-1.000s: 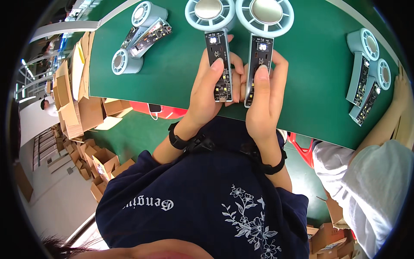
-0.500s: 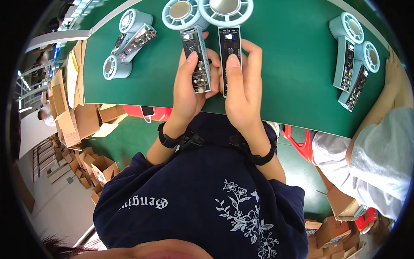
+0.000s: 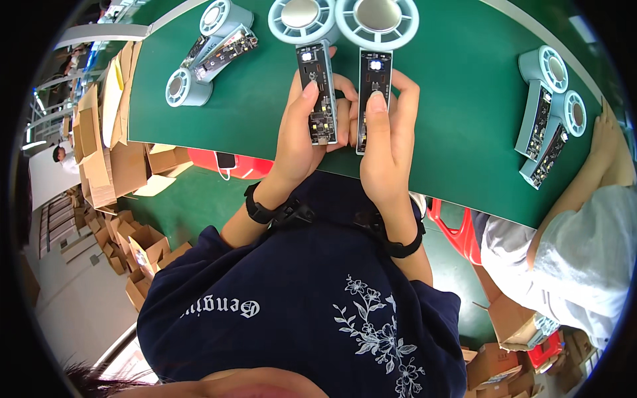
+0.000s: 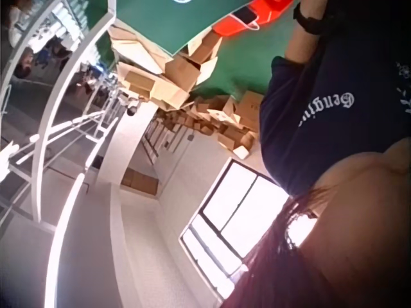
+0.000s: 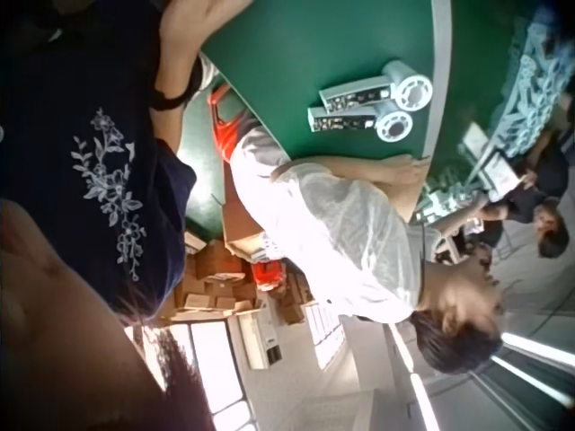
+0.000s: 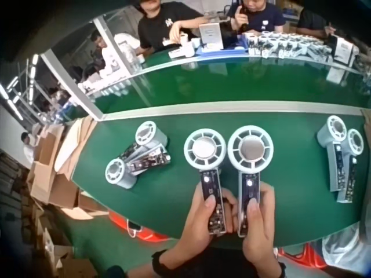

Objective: Assembling components and checking the functionality of small handheld portable fans on an assembly line.

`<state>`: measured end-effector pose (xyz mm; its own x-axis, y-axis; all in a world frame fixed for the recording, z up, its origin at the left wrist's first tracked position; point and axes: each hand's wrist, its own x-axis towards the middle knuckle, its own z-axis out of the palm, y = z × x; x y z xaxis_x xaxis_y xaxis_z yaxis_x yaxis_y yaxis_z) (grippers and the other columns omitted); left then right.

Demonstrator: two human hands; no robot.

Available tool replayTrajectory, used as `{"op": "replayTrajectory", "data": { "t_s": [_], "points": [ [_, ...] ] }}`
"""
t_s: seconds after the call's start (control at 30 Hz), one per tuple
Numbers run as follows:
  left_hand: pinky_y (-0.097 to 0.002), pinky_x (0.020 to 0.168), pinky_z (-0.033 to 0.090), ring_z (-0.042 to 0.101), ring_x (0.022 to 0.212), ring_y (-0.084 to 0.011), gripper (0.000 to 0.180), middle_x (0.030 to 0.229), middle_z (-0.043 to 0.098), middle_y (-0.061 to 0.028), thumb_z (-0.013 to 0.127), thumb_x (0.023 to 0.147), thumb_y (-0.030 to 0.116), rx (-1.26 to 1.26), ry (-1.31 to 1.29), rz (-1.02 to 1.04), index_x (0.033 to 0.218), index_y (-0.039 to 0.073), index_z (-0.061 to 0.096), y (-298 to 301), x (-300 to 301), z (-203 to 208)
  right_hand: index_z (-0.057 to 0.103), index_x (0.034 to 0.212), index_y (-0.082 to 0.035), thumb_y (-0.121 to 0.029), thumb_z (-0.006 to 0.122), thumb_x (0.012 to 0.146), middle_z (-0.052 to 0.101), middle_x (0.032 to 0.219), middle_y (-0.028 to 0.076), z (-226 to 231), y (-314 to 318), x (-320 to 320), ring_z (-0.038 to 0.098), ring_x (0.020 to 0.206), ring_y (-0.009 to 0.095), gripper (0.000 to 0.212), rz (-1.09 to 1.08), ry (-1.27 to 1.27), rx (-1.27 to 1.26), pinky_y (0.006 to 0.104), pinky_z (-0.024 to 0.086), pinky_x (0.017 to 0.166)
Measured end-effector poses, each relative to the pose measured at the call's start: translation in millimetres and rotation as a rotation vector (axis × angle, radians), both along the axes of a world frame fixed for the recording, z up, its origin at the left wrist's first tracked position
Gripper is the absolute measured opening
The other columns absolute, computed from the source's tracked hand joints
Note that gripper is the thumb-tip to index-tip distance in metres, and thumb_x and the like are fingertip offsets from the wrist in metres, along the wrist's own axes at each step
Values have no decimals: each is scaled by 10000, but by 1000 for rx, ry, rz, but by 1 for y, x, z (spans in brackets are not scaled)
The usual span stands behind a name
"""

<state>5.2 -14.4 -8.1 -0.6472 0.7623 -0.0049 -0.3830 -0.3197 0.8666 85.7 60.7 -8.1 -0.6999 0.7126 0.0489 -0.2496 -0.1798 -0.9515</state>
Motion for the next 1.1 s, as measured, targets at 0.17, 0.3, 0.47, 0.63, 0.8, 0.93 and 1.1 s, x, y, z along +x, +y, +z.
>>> {"op": "replayTrajectory", "data": {
  "t_s": [0.17, 0.3, 0.47, 0.63, 0.8, 0.93, 1.1],
  "points": [
    [-204, 396, 361, 501, 520, -107, 509, 908, 550, -117, 303, 977, 320, -87, 111, 32, 1369, 4, 227, 0, 6, 2, 392, 1174, -7, -249, 355, 982, 527, 756, 58, -4, 2, 3, 436, 512, 64, 311, -20, -28, -1, 196, 328, 453],
    [-202, 397, 360, 499, 524, -104, 514, 908, 549, -119, 299, 978, 324, -75, 95, 25, 1373, 4, 224, 0, 6, 5, 391, 1172, -6, -244, 357, 980, 530, 759, 64, -2, 2, 2, 442, 511, 67, 308, -18, -36, 5, 199, 326, 447],
    [-180, 402, 392, 541, 535, -91, 411, 911, 568, -98, 333, 992, 249, 47, -6, -30, 1313, 15, 228, 0, 0, -1, 377, 1183, -8, -244, 356, 979, 531, 782, 75, -4, 3, 3, 447, 514, 69, 313, 7, -13, -6, 197, 318, 436],
    [-180, 401, 399, 543, 536, -92, 417, 930, 562, -106, 333, 995, 259, 49, 49, -13, 1321, 24, 221, -1, -2, -2, 363, 1192, -13, -256, 355, 980, 530, 803, 85, -4, 2, 2, 461, 519, 73, 322, 27, 10, 30, 197, 332, 432],
    [-188, 398, 407, 543, 530, -100, 413, 921, 558, -119, 341, 997, 277, 73, 20, -24, 1308, 27, 238, -1, 1, 0, 361, 1181, -17, -283, 345, 986, 530, 805, 92, -4, 6, 5, 469, 512, 77, 330, 59, 22, 17, 198, 343, 411],
    [-199, 393, 412, 541, 513, -110, 406, 884, 559, -127, 344, 997, 291, 91, 8, -21, 1294, 28, 255, 0, 2, 0, 393, 1127, -15, -298, 338, 990, 526, 762, 76, -3, 7, 5, 456, 485, 73, 319, 69, 22, 30, 195, 335, 393],
    [-212, 389, 417, 533, 487, -122, 400, 819, 560, -131, 346, 994, 284, 81, -9, -24, 1286, 24, 261, 0, 2, 2, 427, 1048, -17, -277, 343, 992, 510, 702, 45, 1, 3, 3, 411, 446, 57, 279, 31, 21, 60, 190, 305, 381]
  ]
}}
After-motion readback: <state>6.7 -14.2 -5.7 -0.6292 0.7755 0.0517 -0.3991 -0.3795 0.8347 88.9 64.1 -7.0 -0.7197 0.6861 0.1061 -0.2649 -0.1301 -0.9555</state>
